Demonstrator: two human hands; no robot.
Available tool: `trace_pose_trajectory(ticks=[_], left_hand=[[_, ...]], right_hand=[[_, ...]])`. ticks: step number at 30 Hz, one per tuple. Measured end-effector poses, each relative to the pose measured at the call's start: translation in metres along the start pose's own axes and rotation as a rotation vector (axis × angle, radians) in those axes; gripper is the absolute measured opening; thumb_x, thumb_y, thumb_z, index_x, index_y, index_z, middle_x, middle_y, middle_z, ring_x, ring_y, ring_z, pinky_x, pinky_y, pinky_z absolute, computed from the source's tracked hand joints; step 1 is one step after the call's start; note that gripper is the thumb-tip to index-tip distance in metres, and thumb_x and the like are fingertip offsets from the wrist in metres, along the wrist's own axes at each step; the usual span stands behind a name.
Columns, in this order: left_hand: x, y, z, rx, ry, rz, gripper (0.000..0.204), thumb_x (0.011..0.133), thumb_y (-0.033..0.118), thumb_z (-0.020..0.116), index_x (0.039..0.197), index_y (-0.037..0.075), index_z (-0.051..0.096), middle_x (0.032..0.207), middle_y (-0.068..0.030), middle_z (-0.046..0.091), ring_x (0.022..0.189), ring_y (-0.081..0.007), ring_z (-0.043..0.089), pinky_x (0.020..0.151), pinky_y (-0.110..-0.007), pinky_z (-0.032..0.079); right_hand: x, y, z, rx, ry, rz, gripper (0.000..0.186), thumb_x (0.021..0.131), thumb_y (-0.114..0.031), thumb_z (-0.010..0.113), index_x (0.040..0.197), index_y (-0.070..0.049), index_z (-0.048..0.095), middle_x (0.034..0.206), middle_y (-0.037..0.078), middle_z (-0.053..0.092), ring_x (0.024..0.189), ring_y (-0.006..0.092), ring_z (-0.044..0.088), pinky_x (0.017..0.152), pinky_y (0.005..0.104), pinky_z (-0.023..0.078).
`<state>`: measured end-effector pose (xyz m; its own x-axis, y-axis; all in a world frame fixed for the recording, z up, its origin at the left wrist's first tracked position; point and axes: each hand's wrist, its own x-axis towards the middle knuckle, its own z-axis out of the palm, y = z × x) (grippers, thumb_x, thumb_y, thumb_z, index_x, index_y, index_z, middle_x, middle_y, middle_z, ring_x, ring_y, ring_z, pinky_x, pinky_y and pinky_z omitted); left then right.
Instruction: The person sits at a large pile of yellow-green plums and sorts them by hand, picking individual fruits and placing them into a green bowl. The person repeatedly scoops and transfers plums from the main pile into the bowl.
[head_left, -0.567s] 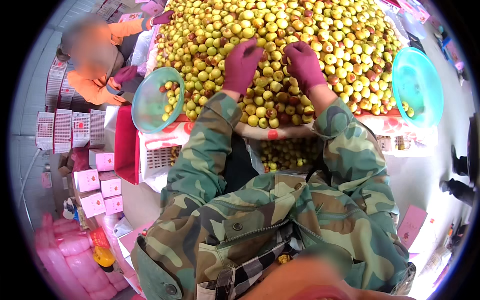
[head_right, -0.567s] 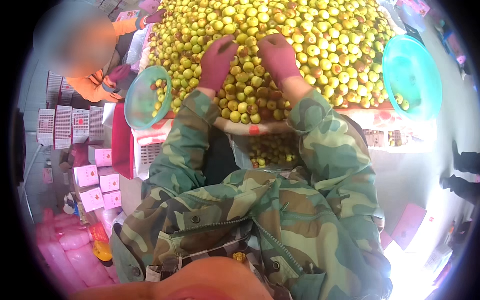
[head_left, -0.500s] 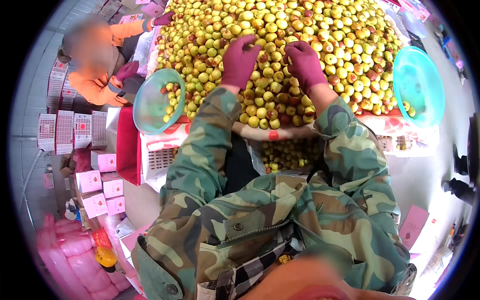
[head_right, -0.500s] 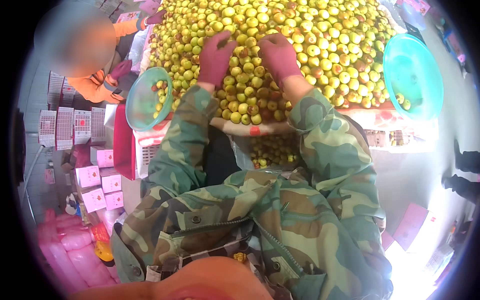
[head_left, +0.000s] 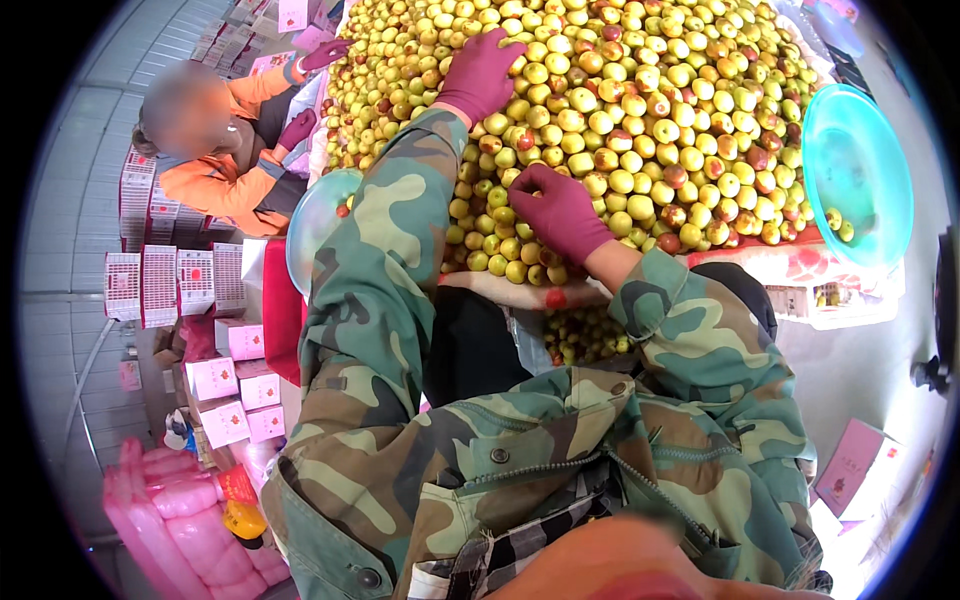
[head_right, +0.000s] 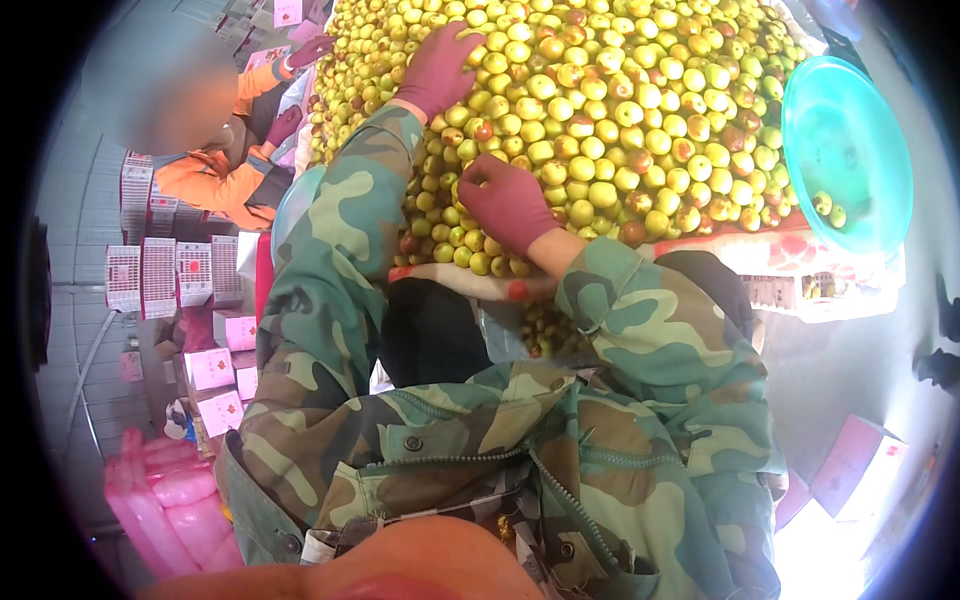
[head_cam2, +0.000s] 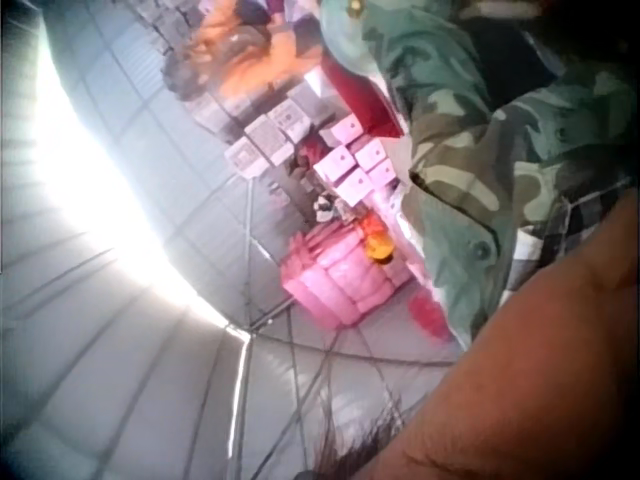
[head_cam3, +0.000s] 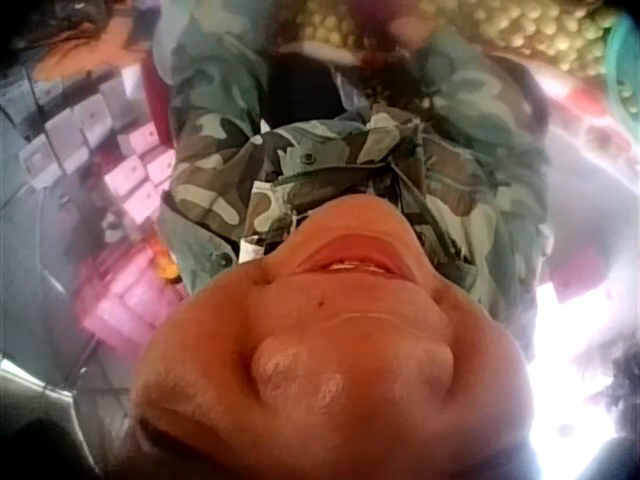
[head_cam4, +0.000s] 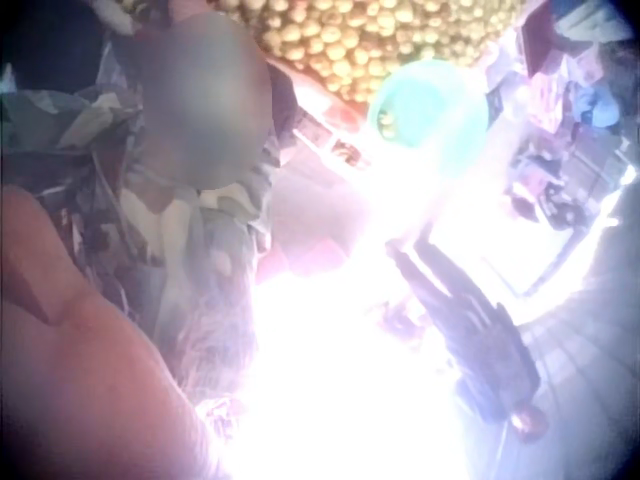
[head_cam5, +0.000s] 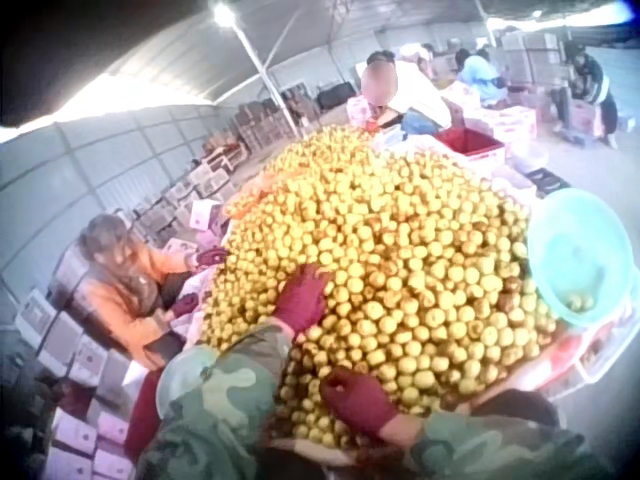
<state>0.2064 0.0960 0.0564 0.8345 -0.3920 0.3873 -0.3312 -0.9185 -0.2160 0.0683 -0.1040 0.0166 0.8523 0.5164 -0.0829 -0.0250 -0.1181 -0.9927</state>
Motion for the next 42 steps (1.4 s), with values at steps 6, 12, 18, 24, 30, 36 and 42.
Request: trace_pose_trajectory(ticks=[6, 12, 18, 24, 30, 36, 42], left_hand=[[0.005, -0.003, -0.002, 0.175, -0.111, 0.188, 0.029, 0.077, 0.012, 0.065, 0.105, 0.016, 0.066, 0.1, -0.0066, 0.061, 0.104, -0.0268, 0.058, 0.085, -0.042, 0.048], [0.023, -0.01, -0.007, -0.182, -0.009, -0.071, 0.021, 0.081, 0.014, 0.063, 0.102, 0.014, 0.068, 0.099, -0.0106, 0.06, 0.092, -0.0322, 0.063, 0.083, -0.044, 0.051], [0.068, 0.032, -0.023, -0.232, -0.55, -0.472, 0.043, 0.085, 0.029, 0.063, 0.127, 0.02, 0.061, 0.12, -0.0112, 0.066, 0.104, -0.028, 0.065, 0.089, -0.038, 0.053], [0.072, -0.011, 0.005, -0.075, -0.591, -0.186, 0.043, 0.085, 0.037, 0.066, 0.125, 0.023, 0.063, 0.118, -0.0079, 0.067, 0.104, -0.0291, 0.065, 0.09, -0.039, 0.053], [0.093, -0.031, 0.007, 0.05, -0.701, -0.186, 0.048, 0.082, 0.048, 0.069, 0.107, 0.008, 0.071, 0.103, -0.0133, 0.071, 0.099, -0.03, 0.067, 0.089, -0.04, 0.052], [0.098, -0.018, 0.024, -0.017, -0.598, -0.285, 0.053, 0.086, 0.042, 0.066, 0.129, 0.013, 0.058, 0.114, -0.0131, 0.068, 0.1, -0.031, 0.067, 0.084, -0.041, 0.055], [0.081, 0.008, 0.005, 0.082, -0.398, -0.15, 0.044, 0.086, 0.025, 0.065, 0.128, 0.019, 0.056, 0.117, -0.0079, 0.064, 0.104, -0.0258, 0.064, 0.084, -0.04, 0.054]], right_hand=[[-0.006, -0.008, 0.0, -0.002, -0.013, -0.04, 0.025, 0.084, -0.029, 0.063, 0.094, -0.008, 0.069, 0.081, 0.016, 0.07, 0.078, 0.0292, 0.069, 0.073, 0.0388, 0.054], [-0.011, -0.018, -0.003, 0.009, -0.06, 0.054, 0.023, 0.085, -0.027, 0.067, 0.096, -0.007, 0.068, 0.082, 0.008, 0.07, 0.073, 0.0171, 0.066, 0.07, 0.0318, 0.052], [-0.012, -0.01, -0.003, 0.055, -0.05, -0.009, 0.023, 0.086, -0.027, 0.067, 0.098, -0.007, 0.068, 0.082, 0.008, 0.07, 0.073, 0.0174, 0.066, 0.069, 0.032, 0.052], [-0.017, -0.016, -0.003, 0.062, -0.065, -0.019, 0.023, 0.087, -0.027, 0.067, 0.099, -0.007, 0.068, 0.088, 0.009, 0.071, 0.08, 0.0208, 0.067, 0.075, 0.0335, 0.053], [-0.026, -0.025, -0.002, 0.051, -0.119, -0.049, 0.022, 0.086, -0.025, 0.066, 0.099, -0.008, 0.068, 0.093, 0.011, 0.072, 0.086, 0.026, 0.069, 0.077, 0.0361, 0.054], [-0.029, -0.024, -0.009, 0.07, -0.121, -0.148, 0.019, 0.085, -0.024, 0.066, 0.097, -0.009, 0.067, 0.093, 0.01, 0.071, 0.086, 0.0265, 0.069, 0.077, 0.037, 0.053], [-0.035, -0.016, 0.001, 0.055, -0.117, -0.295, 0.018, 0.086, -0.025, 0.062, 0.093, -0.009, 0.065, 0.093, 0.013, 0.069, 0.084, 0.0351, 0.067, 0.073, 0.0434, 0.053]])
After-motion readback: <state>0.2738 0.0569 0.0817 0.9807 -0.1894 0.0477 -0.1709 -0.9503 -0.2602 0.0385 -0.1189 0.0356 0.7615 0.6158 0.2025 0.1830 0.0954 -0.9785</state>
